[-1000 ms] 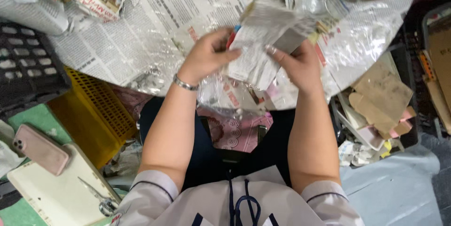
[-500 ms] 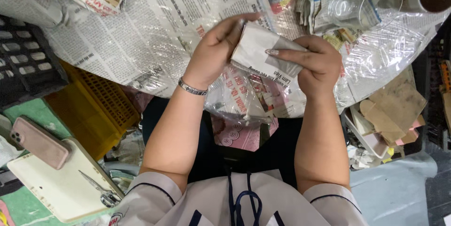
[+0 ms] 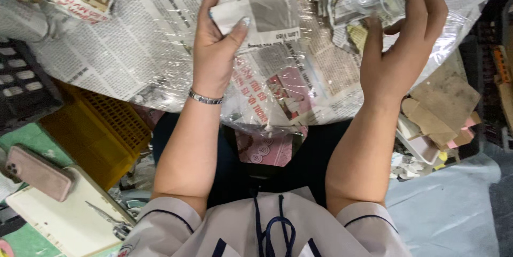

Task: The person wraps small items, including a cup and a glass, using newspaper and plastic wrap. They fold the newspaper around each item, smooth the edges, and place the wrapped items on a table.

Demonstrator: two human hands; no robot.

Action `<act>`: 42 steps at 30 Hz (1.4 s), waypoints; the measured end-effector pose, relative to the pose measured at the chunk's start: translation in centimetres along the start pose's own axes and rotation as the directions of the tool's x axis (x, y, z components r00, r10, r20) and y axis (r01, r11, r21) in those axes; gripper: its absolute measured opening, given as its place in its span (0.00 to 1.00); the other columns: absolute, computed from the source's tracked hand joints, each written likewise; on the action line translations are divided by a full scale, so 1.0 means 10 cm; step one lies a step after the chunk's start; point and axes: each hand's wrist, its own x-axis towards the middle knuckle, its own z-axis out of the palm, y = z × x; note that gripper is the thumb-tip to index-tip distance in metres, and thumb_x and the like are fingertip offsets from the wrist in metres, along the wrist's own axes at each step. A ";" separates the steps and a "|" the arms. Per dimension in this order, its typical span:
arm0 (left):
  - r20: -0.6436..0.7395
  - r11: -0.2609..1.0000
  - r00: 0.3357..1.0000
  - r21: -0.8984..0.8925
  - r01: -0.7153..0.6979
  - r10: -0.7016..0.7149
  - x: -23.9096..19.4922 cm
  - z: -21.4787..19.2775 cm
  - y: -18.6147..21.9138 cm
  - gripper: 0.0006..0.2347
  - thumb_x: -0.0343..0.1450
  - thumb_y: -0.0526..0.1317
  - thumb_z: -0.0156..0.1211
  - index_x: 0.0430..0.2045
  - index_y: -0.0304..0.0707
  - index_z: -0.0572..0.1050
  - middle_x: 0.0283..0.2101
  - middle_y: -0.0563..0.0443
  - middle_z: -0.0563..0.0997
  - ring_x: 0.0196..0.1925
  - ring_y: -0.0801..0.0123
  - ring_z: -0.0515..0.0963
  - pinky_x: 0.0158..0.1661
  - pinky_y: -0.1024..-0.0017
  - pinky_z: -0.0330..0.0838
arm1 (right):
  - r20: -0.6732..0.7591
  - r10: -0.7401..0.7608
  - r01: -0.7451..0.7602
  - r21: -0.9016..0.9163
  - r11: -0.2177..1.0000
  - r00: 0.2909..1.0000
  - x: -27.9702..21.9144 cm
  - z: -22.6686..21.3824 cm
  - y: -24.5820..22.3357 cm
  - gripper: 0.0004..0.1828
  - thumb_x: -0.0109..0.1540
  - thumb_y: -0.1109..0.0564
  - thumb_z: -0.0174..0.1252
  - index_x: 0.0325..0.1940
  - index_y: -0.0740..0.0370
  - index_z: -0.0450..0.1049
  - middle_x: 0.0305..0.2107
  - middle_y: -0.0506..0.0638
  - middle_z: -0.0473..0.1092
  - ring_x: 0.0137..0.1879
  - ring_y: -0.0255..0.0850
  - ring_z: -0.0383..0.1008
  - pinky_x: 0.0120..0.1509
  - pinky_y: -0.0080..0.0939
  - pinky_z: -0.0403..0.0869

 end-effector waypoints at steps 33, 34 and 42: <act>0.133 0.619 0.984 0.785 -0.031 -0.119 -0.39 0.68 0.16 0.17 0.78 0.42 0.58 0.60 0.35 0.73 0.62 0.39 0.77 0.66 0.57 0.74 0.65 0.60 0.66 | 0.081 0.038 -0.029 -0.105 0.994 0.996 0.19 0.14 0.32 0.32 0.65 0.64 0.71 0.72 0.57 0.70 0.68 0.60 0.62 0.72 0.58 0.66 0.72 0.51 0.72; 0.053 0.647 0.987 0.761 0.057 -0.149 -0.37 0.57 0.26 0.15 0.77 0.41 0.57 0.58 0.37 0.75 0.58 0.43 0.79 0.60 0.63 0.77 0.59 0.65 0.70 | 0.095 0.061 -0.050 -0.114 0.992 0.994 0.20 0.12 0.29 0.32 0.65 0.63 0.72 0.72 0.56 0.70 0.68 0.59 0.63 0.71 0.57 0.67 0.72 0.50 0.72; -0.079 0.882 0.994 0.460 0.105 -0.077 -0.16 0.18 0.20 0.11 0.78 0.35 0.57 0.54 0.39 0.78 0.45 0.52 0.82 0.39 0.79 0.77 0.40 0.80 0.72 | 0.089 0.094 -0.070 -0.248 0.966 0.992 0.13 0.05 -0.03 0.35 0.61 0.62 0.76 0.71 0.58 0.70 0.66 0.65 0.56 0.71 0.62 0.65 0.71 0.53 0.71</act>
